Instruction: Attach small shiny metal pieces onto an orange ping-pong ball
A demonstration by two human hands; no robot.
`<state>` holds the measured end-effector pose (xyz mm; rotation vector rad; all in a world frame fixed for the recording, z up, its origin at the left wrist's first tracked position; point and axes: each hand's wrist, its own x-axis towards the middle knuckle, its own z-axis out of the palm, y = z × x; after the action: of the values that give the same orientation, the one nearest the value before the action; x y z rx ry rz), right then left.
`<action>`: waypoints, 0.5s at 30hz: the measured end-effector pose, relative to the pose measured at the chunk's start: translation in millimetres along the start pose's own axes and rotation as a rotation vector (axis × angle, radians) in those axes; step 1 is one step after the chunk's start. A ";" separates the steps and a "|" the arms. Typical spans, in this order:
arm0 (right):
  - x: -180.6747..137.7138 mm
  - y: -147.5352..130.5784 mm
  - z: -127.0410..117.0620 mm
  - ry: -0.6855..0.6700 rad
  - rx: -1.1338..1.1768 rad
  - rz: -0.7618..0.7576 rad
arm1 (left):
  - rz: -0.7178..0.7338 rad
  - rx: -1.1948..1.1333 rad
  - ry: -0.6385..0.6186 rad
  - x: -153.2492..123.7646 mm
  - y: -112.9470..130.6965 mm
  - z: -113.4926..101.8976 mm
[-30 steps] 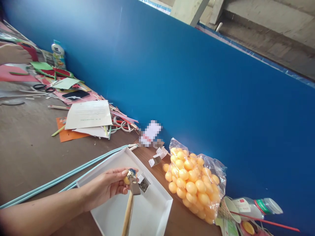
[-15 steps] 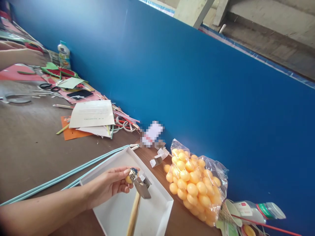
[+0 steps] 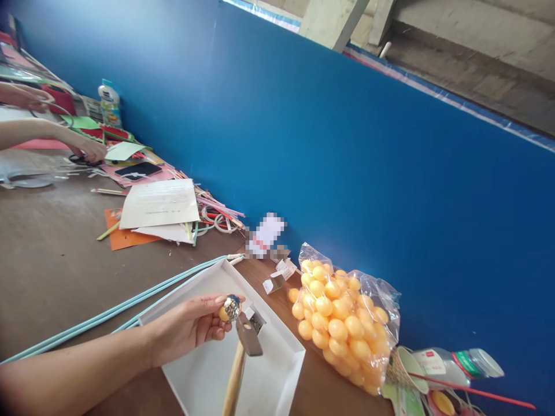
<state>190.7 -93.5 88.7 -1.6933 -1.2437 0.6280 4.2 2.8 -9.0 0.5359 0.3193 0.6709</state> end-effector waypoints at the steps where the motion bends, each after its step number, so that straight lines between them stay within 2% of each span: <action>1: 20.5 -4.5 -11.8 -0.024 0.009 0.015 | 0.005 0.005 -0.003 0.1 -0.2 -0.2; 3: 49.2 -12.3 -32.0 -0.086 0.017 0.050 | 0.020 0.023 -0.010 0.1 -0.4 -0.2; 6: 64.1 -18.9 -48.5 -0.162 0.026 0.075 | 0.034 0.053 -0.005 0.2 -0.3 0.3; 10: 63.5 -17.9 -51.0 -0.193 0.029 0.070 | 0.056 0.067 0.001 0.7 -1.1 -0.1; 15: 67.2 -11.3 -53.2 -0.150 0.016 0.041 | 0.059 0.079 0.037 1.3 -1.8 -0.8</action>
<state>252.9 -50.2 130.2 -1.6870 -1.3082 0.8000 5.7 2.8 -10.7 0.6109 0.3674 0.7284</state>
